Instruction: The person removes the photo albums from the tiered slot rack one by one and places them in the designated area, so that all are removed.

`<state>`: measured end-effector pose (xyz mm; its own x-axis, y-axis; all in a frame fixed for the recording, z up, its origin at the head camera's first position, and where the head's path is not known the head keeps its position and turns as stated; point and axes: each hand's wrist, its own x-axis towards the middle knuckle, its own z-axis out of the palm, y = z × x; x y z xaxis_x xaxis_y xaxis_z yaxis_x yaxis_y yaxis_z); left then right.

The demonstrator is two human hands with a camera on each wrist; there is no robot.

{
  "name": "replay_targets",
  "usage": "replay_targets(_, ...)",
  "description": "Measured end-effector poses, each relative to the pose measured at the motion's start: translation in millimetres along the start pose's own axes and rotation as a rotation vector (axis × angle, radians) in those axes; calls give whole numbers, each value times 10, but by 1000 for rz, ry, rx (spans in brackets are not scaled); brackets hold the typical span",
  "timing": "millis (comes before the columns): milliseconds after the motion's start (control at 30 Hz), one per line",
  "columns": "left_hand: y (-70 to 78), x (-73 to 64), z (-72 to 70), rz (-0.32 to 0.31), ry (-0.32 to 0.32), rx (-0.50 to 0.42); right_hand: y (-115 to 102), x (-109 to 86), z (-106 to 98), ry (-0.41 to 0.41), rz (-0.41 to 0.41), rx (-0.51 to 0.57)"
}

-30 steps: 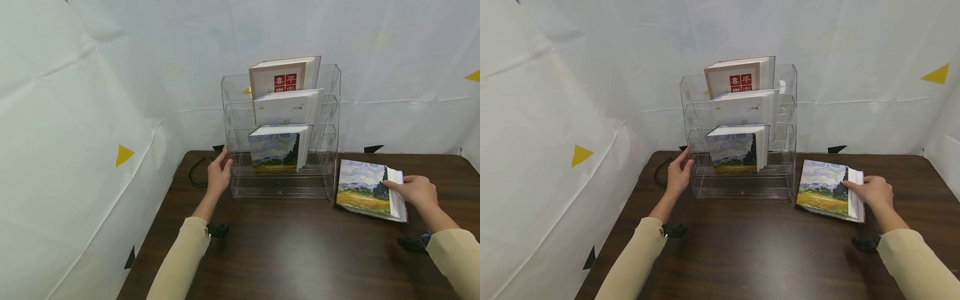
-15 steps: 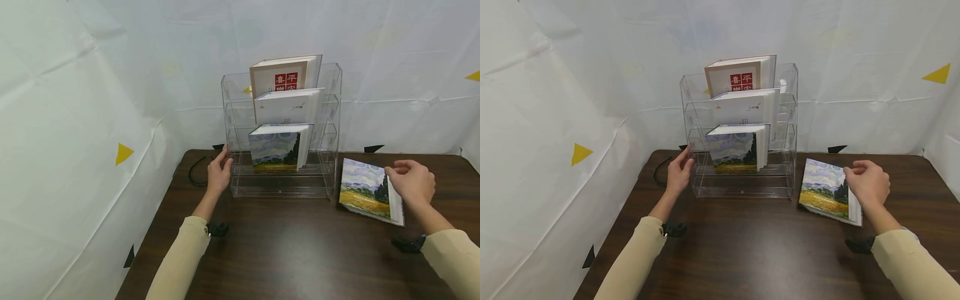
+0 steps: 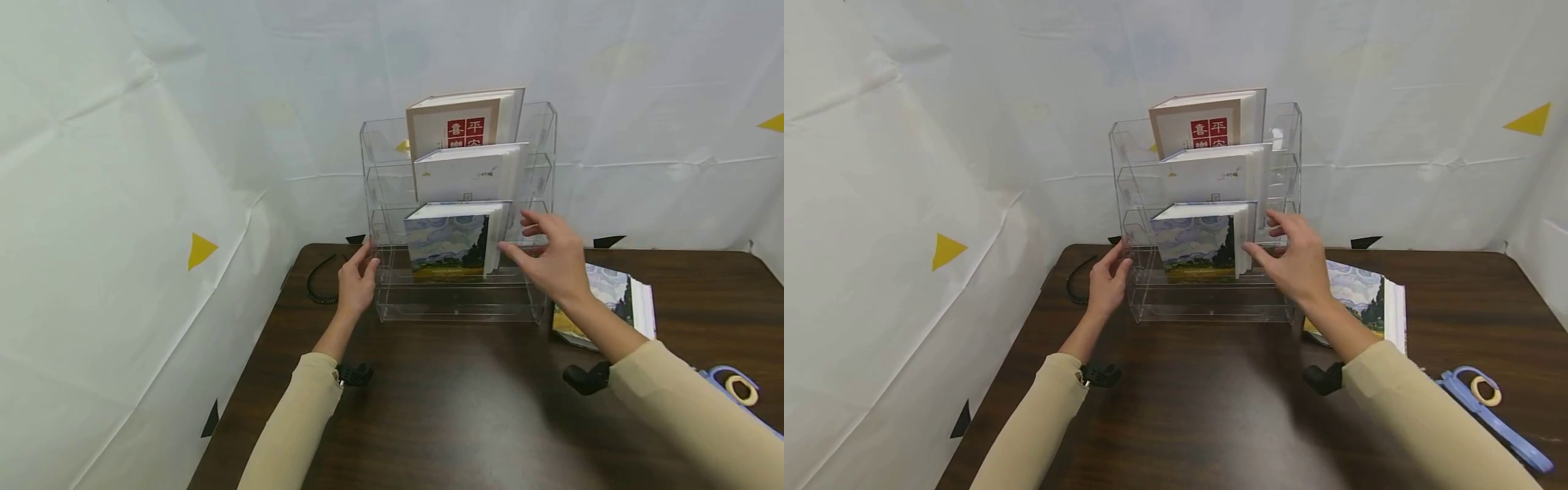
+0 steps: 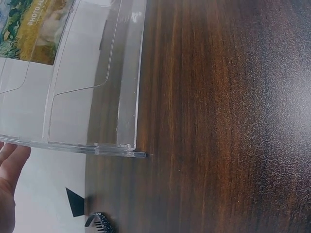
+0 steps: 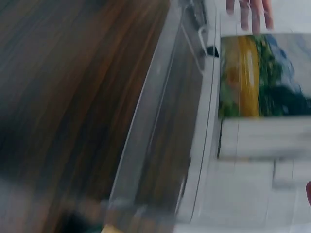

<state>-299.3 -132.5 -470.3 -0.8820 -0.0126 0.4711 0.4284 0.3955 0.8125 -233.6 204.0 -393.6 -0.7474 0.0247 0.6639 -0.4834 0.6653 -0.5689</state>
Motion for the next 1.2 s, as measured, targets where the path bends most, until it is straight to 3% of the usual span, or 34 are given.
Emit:
replay_targets(200, 15, -7, -13, -6, -5, 15, -116, 95, 300, 21, 100, 4)
replay_targets(400, -8, -11, -14, -9, -3, 16, -126, 127, 360, 1, 170, -12)
replay_targets(533, -12, -24, -13, -13, 4, 11, -88, 152, 316, -130, 210, 11)
replay_targets(633, -9, -32, -11, -16, 5, 0, -51, 175, 279, -253, 236, 99)
replay_targets(733, -6, -32, -9, -13, 0, -6, -18, 194, 270, -315, 231, 164)
replay_targets(1000, -24, -46, 0, -58, 14, 0, -86, 204, 225, -311, 183, 240)
replay_targets(1200, -6, -48, 20, -62, 9, -4, -309, 254, -164, -246, 175, 303)
